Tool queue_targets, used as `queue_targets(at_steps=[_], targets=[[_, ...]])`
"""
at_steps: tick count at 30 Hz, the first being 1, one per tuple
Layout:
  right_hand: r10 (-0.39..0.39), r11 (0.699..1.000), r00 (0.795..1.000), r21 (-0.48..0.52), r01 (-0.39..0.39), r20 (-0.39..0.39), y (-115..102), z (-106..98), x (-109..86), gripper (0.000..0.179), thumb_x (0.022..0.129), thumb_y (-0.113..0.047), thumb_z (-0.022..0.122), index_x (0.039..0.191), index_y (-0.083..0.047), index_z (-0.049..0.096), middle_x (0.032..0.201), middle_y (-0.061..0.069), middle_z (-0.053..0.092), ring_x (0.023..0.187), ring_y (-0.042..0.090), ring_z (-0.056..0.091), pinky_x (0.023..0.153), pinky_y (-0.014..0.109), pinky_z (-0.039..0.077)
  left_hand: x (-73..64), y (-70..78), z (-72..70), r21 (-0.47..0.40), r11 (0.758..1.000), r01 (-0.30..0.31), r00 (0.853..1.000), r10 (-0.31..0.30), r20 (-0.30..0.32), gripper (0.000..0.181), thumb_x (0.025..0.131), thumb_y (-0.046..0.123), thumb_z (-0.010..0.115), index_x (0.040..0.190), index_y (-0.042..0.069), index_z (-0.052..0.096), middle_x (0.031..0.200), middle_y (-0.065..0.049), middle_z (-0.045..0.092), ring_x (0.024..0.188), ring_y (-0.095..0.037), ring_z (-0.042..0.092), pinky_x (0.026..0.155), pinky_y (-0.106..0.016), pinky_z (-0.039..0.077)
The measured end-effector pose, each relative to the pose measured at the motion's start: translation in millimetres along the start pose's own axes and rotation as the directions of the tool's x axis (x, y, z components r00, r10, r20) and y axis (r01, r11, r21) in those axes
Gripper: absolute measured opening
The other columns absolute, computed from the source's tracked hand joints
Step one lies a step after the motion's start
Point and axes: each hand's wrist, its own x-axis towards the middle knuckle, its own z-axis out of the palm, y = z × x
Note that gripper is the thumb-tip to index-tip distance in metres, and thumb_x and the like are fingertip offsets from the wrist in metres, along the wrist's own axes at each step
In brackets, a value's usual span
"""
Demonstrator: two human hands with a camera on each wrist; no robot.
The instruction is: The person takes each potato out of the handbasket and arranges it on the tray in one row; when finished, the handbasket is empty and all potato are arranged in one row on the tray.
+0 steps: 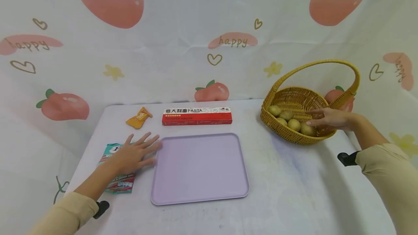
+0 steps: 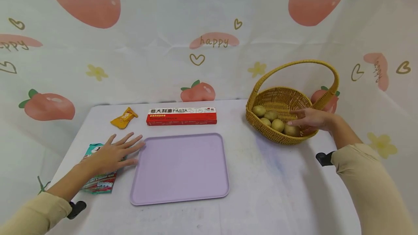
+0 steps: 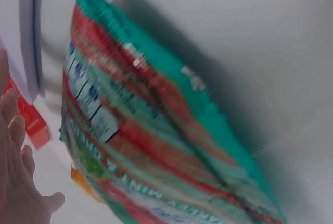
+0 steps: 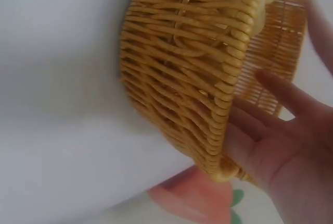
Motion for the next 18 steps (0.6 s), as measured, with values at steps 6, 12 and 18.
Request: queue_targets(at_steps=[6,12,18], targets=[[0.044,0.998,0.996,0.043,-0.048,0.074,4.7,-5.6,7.3,0.078,0.103,-0.027,0.054,0.154,0.011,0.009,0.155,0.042,0.006,0.137,0.045,0.039,0.106,0.050,0.045,-3.5,1.8,3.0,0.025,1.000,-0.014,1.000,0.013,0.012,0.068,0.094,0.058,0.057,0.150,0.021,0.046,0.158,-0.006,0.039,0.147,-0.037,0.027,0.108,-0.077,0.014],[0.097,0.993,0.989,0.061,-0.104,0.113,4.2,-9.8,12.8,0.076,0.103,-0.021,0.055,0.152,0.013,0.009,0.147,0.040,0.031,0.126,0.035,0.054,0.103,0.047,0.048,-3.5,0.8,5.1,0.012,1.000,-0.010,1.000,0.010,0.009,0.070,0.094,0.060,0.056,0.150,0.020,0.046,0.158,-0.004,0.039,0.147,-0.036,0.028,0.108,-0.077,0.014],[0.144,0.984,0.979,0.081,-0.157,0.146,4.7,-10.5,18.7,0.076,0.101,-0.014,0.057,0.152,0.014,0.008,0.131,0.018,0.052,0.109,0.021,0.061,0.096,0.038,0.053,-2.9,1.4,6.2,-0.037,0.999,0.015,0.999,-0.014,0.029,0.071,0.093,0.059,0.057,0.151,0.020,0.045,0.158,-0.005,0.038,0.147,-0.037,0.027,0.108,-0.078,0.010]])
